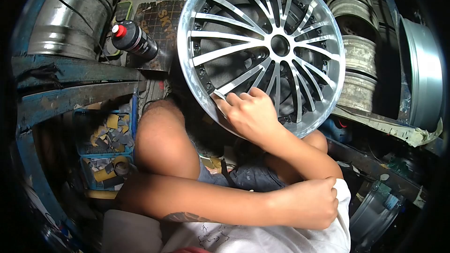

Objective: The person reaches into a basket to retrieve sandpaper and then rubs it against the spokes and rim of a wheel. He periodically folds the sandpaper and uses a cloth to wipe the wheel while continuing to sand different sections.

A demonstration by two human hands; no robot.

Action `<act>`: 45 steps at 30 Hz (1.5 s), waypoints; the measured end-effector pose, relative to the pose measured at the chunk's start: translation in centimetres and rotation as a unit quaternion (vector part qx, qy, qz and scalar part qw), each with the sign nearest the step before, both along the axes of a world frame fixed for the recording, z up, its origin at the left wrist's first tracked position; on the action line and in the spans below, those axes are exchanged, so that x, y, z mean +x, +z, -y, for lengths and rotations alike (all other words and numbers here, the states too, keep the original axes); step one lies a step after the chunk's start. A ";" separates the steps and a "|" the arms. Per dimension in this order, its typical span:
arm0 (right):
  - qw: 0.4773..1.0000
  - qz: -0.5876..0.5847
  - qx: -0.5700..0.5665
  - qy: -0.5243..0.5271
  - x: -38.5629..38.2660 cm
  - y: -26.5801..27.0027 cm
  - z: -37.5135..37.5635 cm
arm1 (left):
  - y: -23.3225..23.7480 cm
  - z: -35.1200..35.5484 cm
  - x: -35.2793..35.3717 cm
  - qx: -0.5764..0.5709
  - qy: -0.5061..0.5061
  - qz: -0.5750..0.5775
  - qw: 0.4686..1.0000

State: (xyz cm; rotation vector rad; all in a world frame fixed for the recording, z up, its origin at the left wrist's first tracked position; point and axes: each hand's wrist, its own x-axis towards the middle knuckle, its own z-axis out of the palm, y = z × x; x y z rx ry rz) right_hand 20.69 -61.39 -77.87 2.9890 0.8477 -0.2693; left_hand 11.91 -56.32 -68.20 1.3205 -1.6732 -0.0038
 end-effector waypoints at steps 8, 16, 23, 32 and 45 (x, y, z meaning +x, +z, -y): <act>1.000 0.005 0.013 -0.009 -0.8 -0.7 0.8 | 0.5 0.7 0.4 -0.010 -0.014 0.005 1.000; 0.999 -0.016 0.020 -0.043 -0.6 -0.2 -0.1 | 0.0 0.4 0.3 -0.006 -0.043 -0.007 0.999; 0.998 -0.026 0.022 -0.059 -0.6 -0.6 0.5 | 0.6 0.3 1.6 -0.052 -0.016 -0.044 0.998; 0.998 0.001 0.023 -0.055 -0.8 0.3 -0.4 | 0.7 0.1 1.4 -0.043 -0.047 -0.045 0.997; 0.996 0.010 0.052 -0.069 -1.4 -0.9 -0.2 | 1.0 0.1 2.2 -0.061 -0.033 -0.055 0.996</act>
